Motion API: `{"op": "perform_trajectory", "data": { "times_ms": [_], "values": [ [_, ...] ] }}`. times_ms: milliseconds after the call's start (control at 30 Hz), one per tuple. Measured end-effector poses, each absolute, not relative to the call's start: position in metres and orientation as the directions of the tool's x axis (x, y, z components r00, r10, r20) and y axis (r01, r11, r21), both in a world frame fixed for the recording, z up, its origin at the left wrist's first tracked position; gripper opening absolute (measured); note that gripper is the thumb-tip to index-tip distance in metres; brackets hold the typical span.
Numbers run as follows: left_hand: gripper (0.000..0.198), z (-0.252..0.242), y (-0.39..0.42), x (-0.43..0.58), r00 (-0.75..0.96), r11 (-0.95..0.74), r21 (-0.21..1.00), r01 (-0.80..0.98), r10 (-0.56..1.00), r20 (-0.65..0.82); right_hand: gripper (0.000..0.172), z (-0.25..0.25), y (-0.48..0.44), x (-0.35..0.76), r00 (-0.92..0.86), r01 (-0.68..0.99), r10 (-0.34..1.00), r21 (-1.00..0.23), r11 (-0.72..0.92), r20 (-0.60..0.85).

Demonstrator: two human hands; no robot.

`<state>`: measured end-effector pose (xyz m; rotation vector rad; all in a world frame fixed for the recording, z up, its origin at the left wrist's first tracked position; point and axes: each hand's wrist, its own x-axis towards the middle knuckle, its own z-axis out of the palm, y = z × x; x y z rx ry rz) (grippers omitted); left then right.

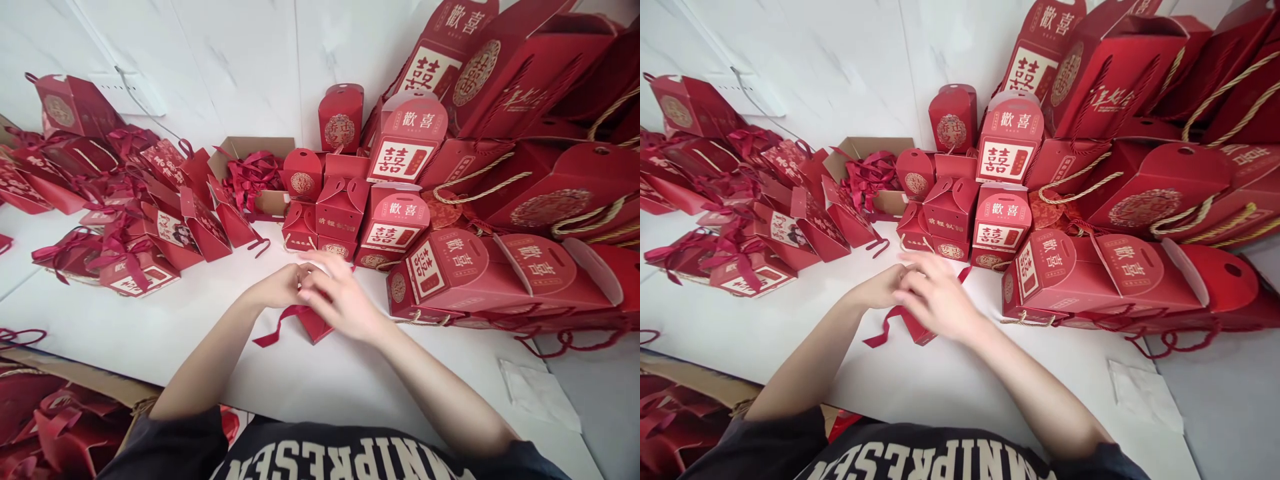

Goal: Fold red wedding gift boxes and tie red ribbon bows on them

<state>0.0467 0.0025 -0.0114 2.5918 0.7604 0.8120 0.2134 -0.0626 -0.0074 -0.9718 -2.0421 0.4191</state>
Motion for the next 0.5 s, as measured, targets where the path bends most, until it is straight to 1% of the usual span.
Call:
{"op": "perform_trajectory", "data": {
  "times_ms": [33,67,133,200,300,400,433,500],
  "values": [
    [0.025,-0.01,0.007,0.047,0.767,-0.805,0.488,0.337,0.535,0.354,0.025,-0.009,-0.056,0.225,-0.303,0.506,0.82,-0.647,0.57,0.486],
    [0.03,-0.009,0.009,0.047,0.82,-0.774,0.558,0.298,0.507,0.265,0.03,-0.013,-0.05,0.236,-0.293,0.505,0.857,-0.693,0.515,0.424],
    [0.039,-0.008,0.01,0.046,0.876,-0.658,0.701,0.276,0.472,0.098,0.037,-0.021,-0.04,0.25,-0.369,0.449,0.876,-0.766,0.46,0.31],
    [0.041,-0.009,0.009,0.046,0.881,-0.54,0.791,0.289,0.473,0.001,0.039,-0.028,-0.034,0.257,-0.436,0.415,0.856,-0.782,0.465,0.277],
    [0.032,-0.011,0.009,0.045,0.868,-0.457,0.84,0.291,0.495,-0.031,0.036,-0.03,-0.032,0.259,-0.515,0.388,0.819,-0.784,0.485,0.252],
    [0.02,-0.013,0.01,0.044,0.864,-0.387,0.873,0.297,0.498,-0.074,0.031,-0.028,-0.031,0.259,-0.575,0.326,0.787,-0.82,0.47,0.222],
    [0.018,-0.013,0.01,0.043,0.864,-0.371,0.879,0.3,0.497,-0.085,0.027,-0.028,-0.032,0.26,-0.568,0.293,0.789,-0.839,0.458,0.233],
    [0.017,-0.014,0.011,0.043,0.862,-0.348,0.886,0.305,0.497,-0.101,0.023,-0.028,-0.035,0.261,-0.486,0.224,0.822,-0.868,0.444,0.295]
  ]
}}
